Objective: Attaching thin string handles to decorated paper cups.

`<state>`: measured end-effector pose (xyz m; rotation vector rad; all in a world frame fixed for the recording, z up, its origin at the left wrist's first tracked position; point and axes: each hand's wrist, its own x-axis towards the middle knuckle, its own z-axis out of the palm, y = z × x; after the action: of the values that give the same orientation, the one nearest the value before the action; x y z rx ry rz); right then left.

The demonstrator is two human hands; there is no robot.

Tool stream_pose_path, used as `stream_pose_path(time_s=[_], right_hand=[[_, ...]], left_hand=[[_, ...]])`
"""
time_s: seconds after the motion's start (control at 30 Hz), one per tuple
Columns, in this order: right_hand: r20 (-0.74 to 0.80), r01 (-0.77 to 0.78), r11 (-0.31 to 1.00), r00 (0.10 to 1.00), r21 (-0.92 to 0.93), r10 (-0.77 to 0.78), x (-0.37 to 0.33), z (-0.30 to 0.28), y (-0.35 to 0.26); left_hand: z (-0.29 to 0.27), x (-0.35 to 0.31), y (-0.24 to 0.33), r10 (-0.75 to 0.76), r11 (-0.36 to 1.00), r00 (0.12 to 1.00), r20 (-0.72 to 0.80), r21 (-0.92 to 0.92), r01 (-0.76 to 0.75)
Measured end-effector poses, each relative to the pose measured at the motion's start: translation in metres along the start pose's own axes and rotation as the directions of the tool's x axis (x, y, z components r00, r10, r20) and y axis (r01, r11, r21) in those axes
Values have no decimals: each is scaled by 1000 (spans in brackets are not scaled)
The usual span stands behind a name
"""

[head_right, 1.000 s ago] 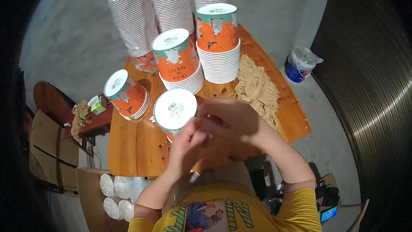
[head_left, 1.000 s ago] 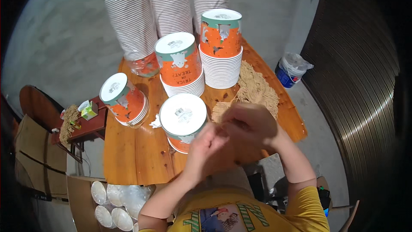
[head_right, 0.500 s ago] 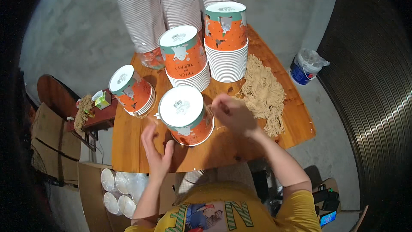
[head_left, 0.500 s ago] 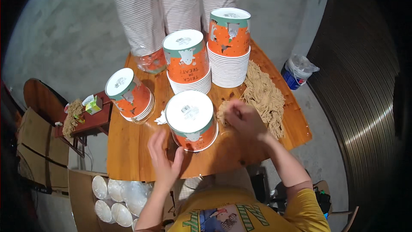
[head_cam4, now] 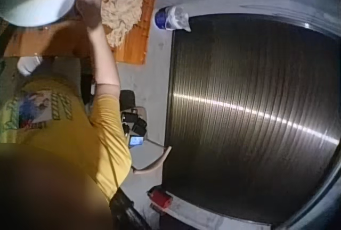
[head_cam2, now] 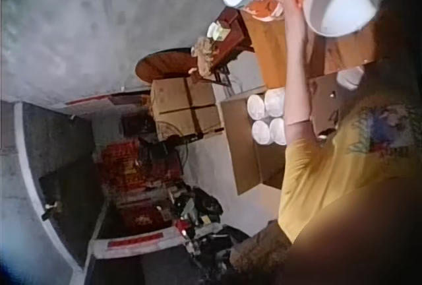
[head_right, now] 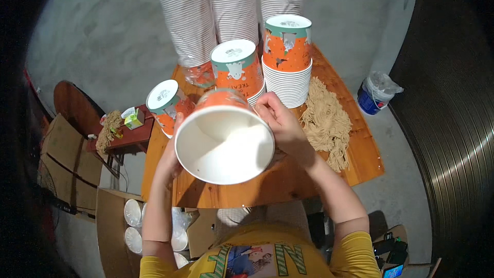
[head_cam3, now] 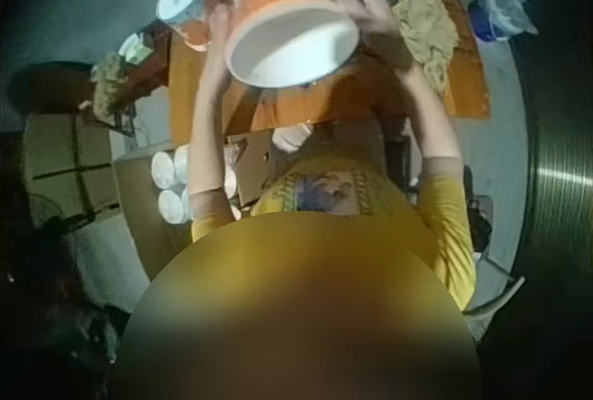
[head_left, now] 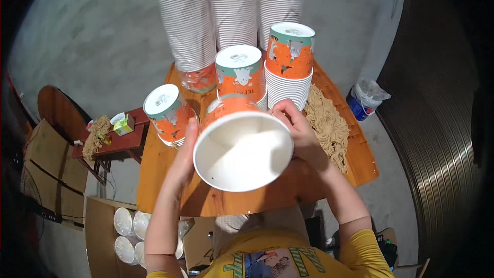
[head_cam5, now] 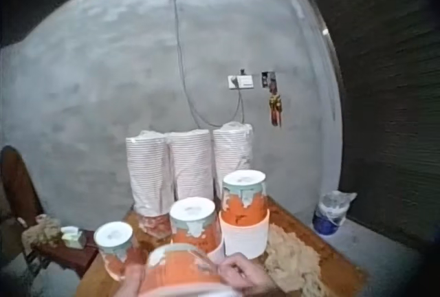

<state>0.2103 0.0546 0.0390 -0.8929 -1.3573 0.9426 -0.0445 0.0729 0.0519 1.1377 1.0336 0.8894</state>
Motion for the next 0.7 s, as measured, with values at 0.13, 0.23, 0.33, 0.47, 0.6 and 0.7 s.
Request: stream_pose_path(time_s=[0.13, 0.23, 0.33, 0.47, 0.6, 0.7], right_hand=[[85, -215, 977, 973, 4, 214, 2, -5, 9], [66, -162, 986, 985, 39, 159, 1, 0, 39], [165, -247, 961, 960, 122, 226, 0, -8, 64], [217, -399, 917, 895, 1, 389, -6, -14, 71], [161, -528, 835, 821, -154, 548, -14, -15, 68], [123, -509, 829, 830, -233, 544, -21, -19, 79]], left_hand=[[-11, -7, -8, -164, 957, 986, -16, 241, 163], [-19, 15, -37, -234, 972, 970, 63, -21, 236], [-20, 19, -40, -360, 933, 911, 201, 44, 358], [-25, 27, -44, -443, 896, 873, 205, 145, 420], [-29, 43, -50, -494, 846, 860, 126, 295, 443], [-45, 68, -66, -500, 822, 865, 43, 337, 458]])
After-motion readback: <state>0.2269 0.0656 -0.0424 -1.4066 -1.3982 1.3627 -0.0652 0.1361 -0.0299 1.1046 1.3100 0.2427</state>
